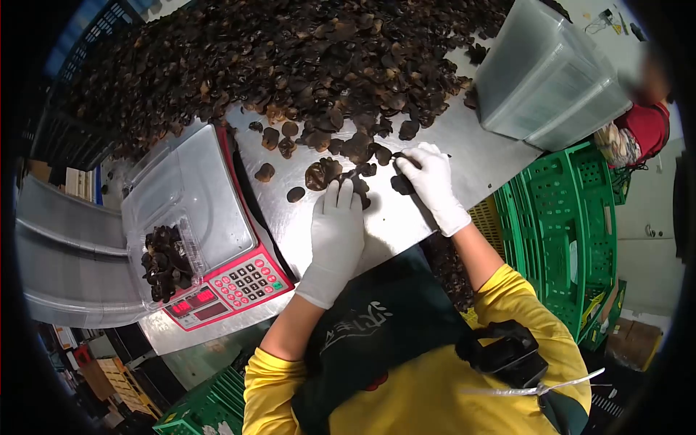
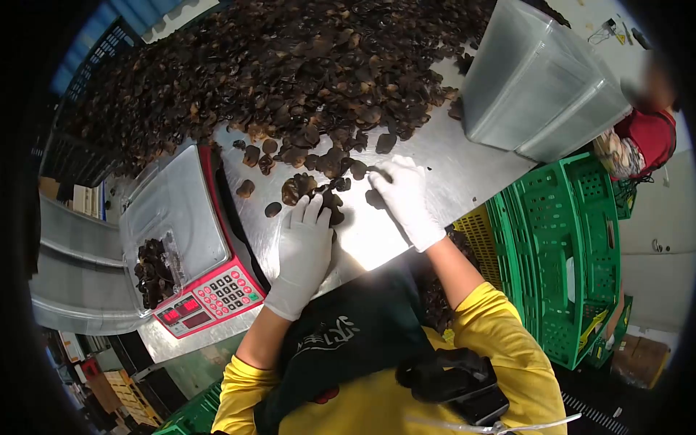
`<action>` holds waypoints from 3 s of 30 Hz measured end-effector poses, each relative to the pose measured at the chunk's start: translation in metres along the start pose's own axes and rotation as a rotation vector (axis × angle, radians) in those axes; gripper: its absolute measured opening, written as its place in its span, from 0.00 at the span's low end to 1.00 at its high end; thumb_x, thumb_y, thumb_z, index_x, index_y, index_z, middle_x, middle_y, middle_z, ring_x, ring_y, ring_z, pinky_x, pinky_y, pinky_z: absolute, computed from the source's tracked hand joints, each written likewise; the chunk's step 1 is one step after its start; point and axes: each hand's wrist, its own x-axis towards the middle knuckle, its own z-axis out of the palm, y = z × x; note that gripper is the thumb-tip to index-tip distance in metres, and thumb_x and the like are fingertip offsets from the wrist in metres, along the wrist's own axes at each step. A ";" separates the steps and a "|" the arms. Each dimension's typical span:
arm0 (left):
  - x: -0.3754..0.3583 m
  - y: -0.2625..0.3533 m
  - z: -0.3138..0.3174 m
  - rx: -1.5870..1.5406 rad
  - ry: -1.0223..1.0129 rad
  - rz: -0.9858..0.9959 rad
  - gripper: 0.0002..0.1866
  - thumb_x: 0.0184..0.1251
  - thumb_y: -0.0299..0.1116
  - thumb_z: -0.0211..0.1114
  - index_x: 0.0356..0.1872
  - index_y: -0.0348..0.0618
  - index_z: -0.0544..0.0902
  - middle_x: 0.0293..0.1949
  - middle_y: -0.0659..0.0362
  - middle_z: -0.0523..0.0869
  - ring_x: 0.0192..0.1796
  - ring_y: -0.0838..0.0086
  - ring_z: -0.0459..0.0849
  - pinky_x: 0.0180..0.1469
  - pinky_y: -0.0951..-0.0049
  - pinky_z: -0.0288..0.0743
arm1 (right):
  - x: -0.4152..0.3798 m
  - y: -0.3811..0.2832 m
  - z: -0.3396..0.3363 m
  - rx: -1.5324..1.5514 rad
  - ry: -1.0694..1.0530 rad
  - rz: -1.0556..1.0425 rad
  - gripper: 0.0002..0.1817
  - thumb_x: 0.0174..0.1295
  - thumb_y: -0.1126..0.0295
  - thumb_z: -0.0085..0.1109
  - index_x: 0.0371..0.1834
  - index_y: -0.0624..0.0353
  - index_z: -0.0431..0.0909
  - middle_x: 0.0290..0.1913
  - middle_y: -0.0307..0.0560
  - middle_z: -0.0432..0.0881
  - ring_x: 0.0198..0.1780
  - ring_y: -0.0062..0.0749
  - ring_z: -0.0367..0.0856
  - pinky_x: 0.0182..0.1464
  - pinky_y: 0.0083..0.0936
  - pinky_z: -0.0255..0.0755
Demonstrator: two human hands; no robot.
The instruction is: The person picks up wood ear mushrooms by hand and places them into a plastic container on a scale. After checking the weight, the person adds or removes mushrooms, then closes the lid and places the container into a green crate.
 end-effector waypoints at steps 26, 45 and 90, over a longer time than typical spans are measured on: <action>0.039 -0.049 0.007 0.138 0.156 -0.304 0.06 0.55 0.29 0.59 0.33 0.43 0.79 0.37 0.54 0.79 0.45 0.61 0.80 0.46 0.66 0.75 | 0.023 -0.050 0.028 -0.128 -0.239 -0.522 0.09 0.51 0.73 0.63 0.36 0.53 0.85 0.41 0.39 0.82 0.49 0.38 0.76 0.51 0.35 0.70; -0.025 -0.021 0.003 -0.343 0.168 -0.454 0.20 0.57 0.27 0.63 0.52 0.40 0.76 0.44 0.49 0.81 0.42 0.54 0.83 0.42 0.59 0.79 | -0.014 -0.047 -0.011 -0.211 0.088 -0.356 0.11 0.51 0.70 0.67 0.38 0.54 0.82 0.37 0.43 0.80 0.40 0.41 0.81 0.43 0.36 0.74; 0.005 0.012 0.035 -0.182 0.393 -0.342 0.24 0.58 0.43 0.66 0.55 0.45 0.76 0.49 0.54 0.76 0.51 0.60 0.75 0.53 0.58 0.71 | -0.037 -0.022 -0.028 -0.295 -0.307 -0.089 0.30 0.48 0.67 0.68 0.60 0.44 0.77 0.52 0.48 0.78 0.43 0.47 0.83 0.46 0.37 0.79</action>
